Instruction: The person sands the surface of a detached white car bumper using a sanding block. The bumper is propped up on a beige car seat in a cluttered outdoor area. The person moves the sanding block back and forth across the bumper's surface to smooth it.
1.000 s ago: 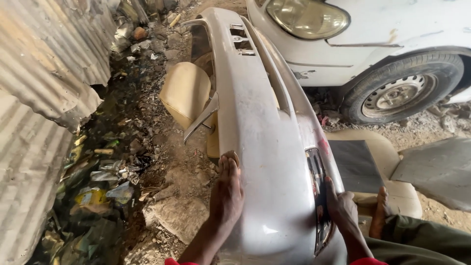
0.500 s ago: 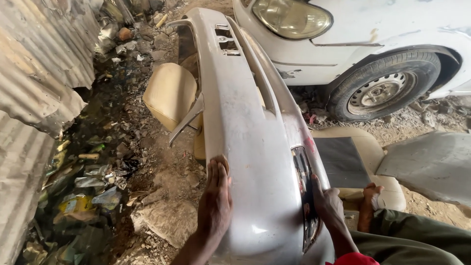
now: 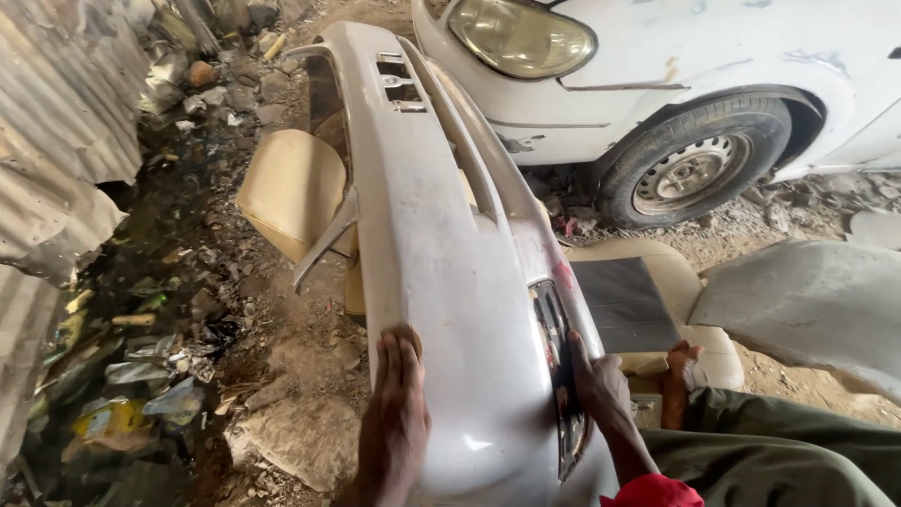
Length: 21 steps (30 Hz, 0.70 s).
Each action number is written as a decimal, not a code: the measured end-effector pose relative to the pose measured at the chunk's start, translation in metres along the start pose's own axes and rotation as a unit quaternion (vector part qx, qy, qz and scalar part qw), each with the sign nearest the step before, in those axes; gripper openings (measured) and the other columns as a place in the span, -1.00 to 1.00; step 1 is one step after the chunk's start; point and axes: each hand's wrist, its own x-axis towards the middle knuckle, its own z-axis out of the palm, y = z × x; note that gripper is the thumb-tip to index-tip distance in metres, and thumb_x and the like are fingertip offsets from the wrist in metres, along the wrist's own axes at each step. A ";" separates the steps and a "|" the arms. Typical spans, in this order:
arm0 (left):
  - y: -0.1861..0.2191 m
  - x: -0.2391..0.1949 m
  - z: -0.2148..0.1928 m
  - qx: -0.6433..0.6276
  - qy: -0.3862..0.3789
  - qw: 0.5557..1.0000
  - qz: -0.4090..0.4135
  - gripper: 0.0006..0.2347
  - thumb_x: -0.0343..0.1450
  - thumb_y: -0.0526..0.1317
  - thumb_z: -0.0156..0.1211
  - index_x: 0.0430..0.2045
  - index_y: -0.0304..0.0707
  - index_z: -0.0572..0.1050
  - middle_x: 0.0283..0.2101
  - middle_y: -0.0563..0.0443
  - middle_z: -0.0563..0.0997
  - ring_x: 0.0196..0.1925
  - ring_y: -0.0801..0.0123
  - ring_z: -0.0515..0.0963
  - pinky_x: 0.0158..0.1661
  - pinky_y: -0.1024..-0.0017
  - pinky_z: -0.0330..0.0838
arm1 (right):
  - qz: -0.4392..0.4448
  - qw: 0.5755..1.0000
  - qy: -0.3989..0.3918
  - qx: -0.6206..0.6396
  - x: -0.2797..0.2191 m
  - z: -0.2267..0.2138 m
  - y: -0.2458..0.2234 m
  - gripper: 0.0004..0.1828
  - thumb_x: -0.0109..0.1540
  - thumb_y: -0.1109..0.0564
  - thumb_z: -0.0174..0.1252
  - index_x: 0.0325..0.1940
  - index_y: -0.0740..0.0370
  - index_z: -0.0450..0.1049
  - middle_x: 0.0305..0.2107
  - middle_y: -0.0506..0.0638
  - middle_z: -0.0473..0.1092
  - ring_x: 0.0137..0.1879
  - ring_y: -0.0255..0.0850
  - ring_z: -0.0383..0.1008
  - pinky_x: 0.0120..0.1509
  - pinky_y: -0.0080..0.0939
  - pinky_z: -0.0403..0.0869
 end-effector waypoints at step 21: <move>-0.039 0.052 0.004 -0.024 0.077 0.996 0.027 -0.58 0.61 -0.41 0.08 0.39 -0.75 0.35 0.44 -0.72 0.45 0.45 -0.38 0.55 0.28 0.09 0.62 | -0.005 1.000 0.009 0.008 0.005 0.007 0.004 0.25 0.20 -0.83 -0.23 0.33 0.39 0.34 0.28 0.47 0.48 0.37 0.40 0.53 0.37 0.36 0.46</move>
